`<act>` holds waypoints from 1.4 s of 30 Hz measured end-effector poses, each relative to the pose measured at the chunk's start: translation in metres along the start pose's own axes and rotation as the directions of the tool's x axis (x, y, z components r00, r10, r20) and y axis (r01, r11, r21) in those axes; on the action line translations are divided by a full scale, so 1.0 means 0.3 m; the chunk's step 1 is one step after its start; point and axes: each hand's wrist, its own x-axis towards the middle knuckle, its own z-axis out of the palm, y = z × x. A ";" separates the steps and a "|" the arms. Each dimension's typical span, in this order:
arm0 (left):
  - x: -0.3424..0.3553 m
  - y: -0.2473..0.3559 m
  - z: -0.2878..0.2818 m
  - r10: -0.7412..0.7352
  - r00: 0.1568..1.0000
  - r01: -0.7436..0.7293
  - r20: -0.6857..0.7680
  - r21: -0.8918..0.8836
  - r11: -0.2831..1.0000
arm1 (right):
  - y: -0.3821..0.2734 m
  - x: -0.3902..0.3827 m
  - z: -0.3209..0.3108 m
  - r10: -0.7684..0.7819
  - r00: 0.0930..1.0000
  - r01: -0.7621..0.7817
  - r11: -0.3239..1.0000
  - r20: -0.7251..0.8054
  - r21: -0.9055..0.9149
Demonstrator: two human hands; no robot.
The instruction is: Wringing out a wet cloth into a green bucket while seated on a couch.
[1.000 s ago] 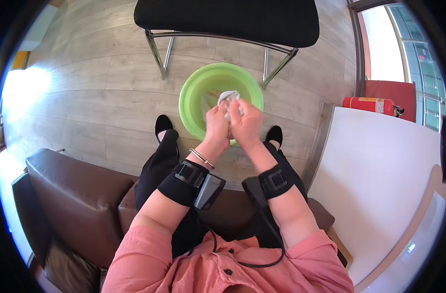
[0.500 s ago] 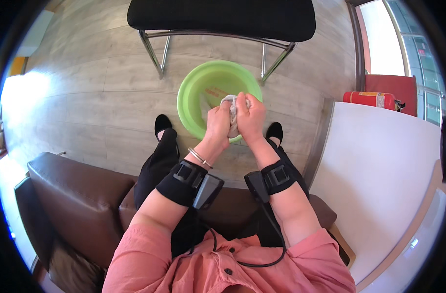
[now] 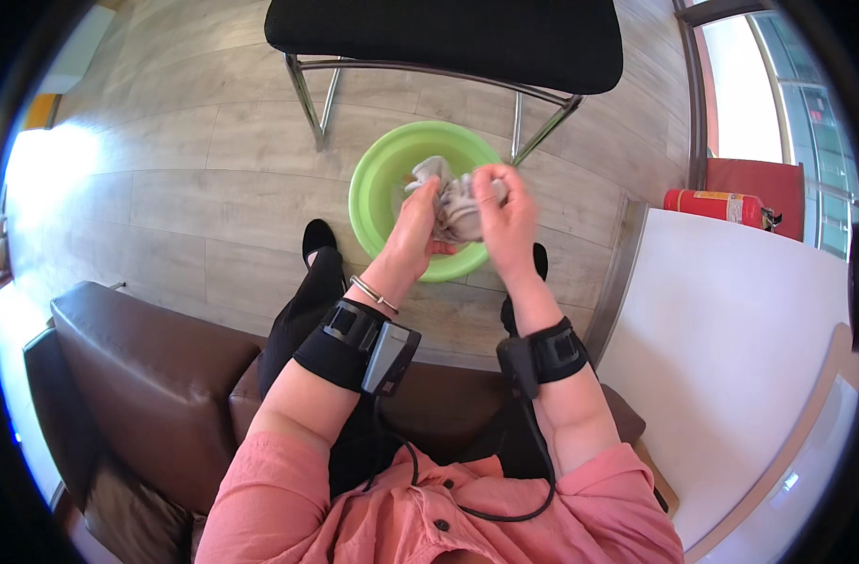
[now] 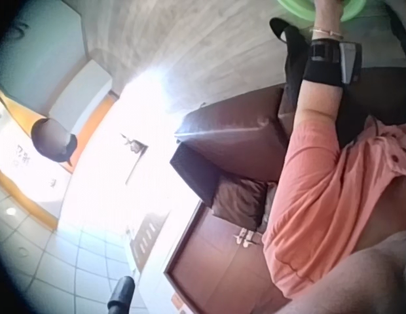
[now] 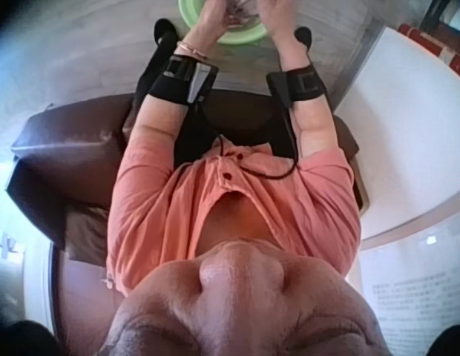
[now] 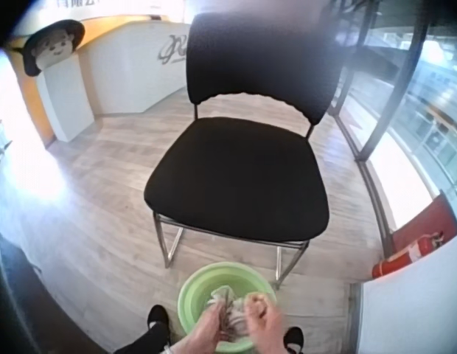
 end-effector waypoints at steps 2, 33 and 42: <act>-0.014 -0.014 0.037 0.134 0.991 -0.137 -0.026 -0.197 0.971 | -0.058 -0.060 0.045 -0.172 0.976 0.180 0.982 0.131 -0.054; -0.040 0.023 0.058 0.089 0.980 -0.073 -0.175 0.096 0.993 | 0.128 0.024 -0.039 -0.014 0.984 -0.023 0.979 -0.177 -0.204; -0.028 -0.100 0.064 -0.015 0.995 -0.012 -0.099 -0.268 0.963 | 0.047 -0.095 0.075 -0.248 0.969 0.243 0.944 0.006 -0.224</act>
